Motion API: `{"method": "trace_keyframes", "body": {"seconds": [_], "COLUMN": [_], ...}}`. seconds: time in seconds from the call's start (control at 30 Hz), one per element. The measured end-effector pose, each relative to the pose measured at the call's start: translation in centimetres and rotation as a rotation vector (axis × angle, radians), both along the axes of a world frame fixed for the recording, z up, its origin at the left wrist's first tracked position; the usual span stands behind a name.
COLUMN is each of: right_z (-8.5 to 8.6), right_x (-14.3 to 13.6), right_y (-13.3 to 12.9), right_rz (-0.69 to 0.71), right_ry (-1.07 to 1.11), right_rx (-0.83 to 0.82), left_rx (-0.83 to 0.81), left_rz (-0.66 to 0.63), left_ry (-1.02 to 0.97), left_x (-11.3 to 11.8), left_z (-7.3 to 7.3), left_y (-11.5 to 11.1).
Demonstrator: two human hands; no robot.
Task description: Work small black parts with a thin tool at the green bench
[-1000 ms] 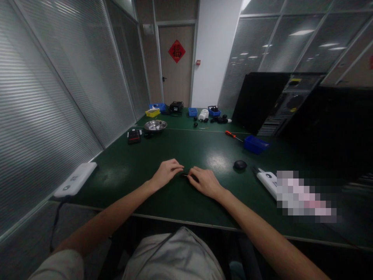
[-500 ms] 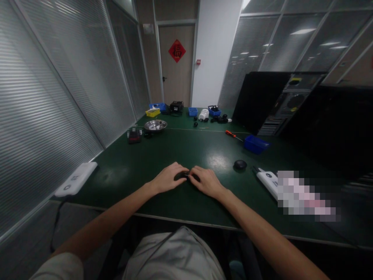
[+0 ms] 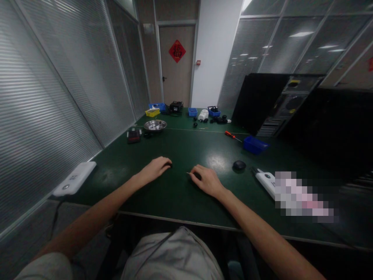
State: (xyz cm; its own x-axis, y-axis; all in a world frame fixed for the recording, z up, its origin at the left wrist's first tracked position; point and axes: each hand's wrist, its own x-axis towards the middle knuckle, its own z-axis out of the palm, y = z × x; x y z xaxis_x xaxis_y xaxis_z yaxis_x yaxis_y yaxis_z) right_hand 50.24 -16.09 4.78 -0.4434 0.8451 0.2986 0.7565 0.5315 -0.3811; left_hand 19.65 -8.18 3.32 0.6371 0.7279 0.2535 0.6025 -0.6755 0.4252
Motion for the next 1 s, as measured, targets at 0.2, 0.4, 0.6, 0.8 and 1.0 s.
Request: {"method": "trace_keyframes", "body": {"seconds": [0.2, 0.4, 0.6, 0.8, 1.0], "right_z": [-0.1, -0.2, -0.3, -0.1, -0.1], "right_x": [0.0, 0.1, 0.1, 0.1, 0.1], "right_y": [0.1, 0.1, 0.2, 0.0, 0.1], "right_rz": [0.005, 0.002, 0.006, 0.02, 0.023], "right_ry": [0.009, 0.013, 0.01, 0.03, 0.032], "right_rx": [-0.007, -0.001, -0.005, -0.007, -0.012], "left_rx": [0.092, 0.146, 0.139, 0.2, 0.234], "left_rz": [0.571, 0.834, 0.904, 0.909, 0.888], "left_ry": [0.154, 0.235, 0.18, 0.261, 0.335], "left_x": [-16.5, -23.5, -22.9, -22.4, -21.3], "left_z": [-0.6, -1.4, -1.4, -1.0, -0.4], "left_y": [5.9, 6.3, 6.3, 6.0, 5.0]}}
